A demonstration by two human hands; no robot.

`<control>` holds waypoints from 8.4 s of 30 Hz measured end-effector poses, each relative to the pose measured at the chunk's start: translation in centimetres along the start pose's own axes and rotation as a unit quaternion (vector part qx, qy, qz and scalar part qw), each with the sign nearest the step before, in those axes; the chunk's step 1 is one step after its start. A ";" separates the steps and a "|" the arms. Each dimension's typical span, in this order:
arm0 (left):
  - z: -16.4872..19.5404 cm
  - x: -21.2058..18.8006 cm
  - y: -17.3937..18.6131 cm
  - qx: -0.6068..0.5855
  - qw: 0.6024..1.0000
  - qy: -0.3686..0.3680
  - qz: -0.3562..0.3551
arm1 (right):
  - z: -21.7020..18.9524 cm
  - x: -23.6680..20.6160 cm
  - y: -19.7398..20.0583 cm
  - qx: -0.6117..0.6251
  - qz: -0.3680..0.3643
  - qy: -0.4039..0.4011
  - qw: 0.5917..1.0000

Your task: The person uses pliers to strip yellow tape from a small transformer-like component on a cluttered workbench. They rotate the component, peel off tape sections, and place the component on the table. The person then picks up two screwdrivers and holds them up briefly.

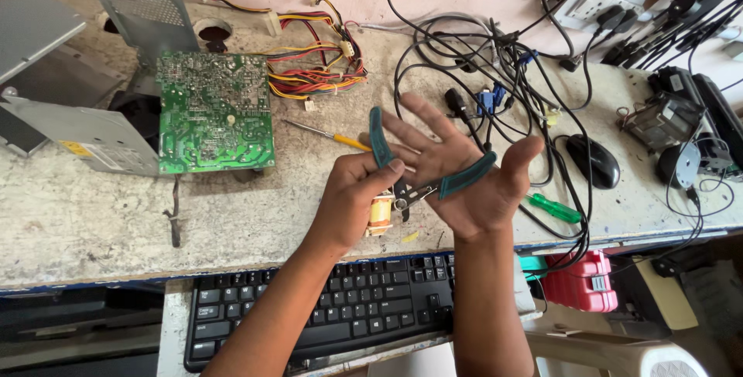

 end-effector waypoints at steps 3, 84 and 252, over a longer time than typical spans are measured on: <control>-0.5 0.1 0.3 0.044 0.997 0.017 -0.057 | -0.1 0.1 -0.2 0.035 0.026 -0.039 0.998; -0.8 0.1 -0.1 -0.051 0.998 -0.007 0.024 | 3.7 -3.0 -4.4 -0.198 0.083 0.257 0.942; 1.0 -1.9 -0.9 -0.047 0.996 -0.067 -0.028 | 3.8 -1.6 -3.7 -0.092 0.161 0.357 0.916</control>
Point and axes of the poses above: each hand's wrist, its own x-axis towards the middle knuckle, its own y-axis out of the back of the hand, z = x × y, the point moved 1 cm from there along x, towards the middle knuckle, and after that the axes turned 7 degrees about y, right-handed, at the moved point
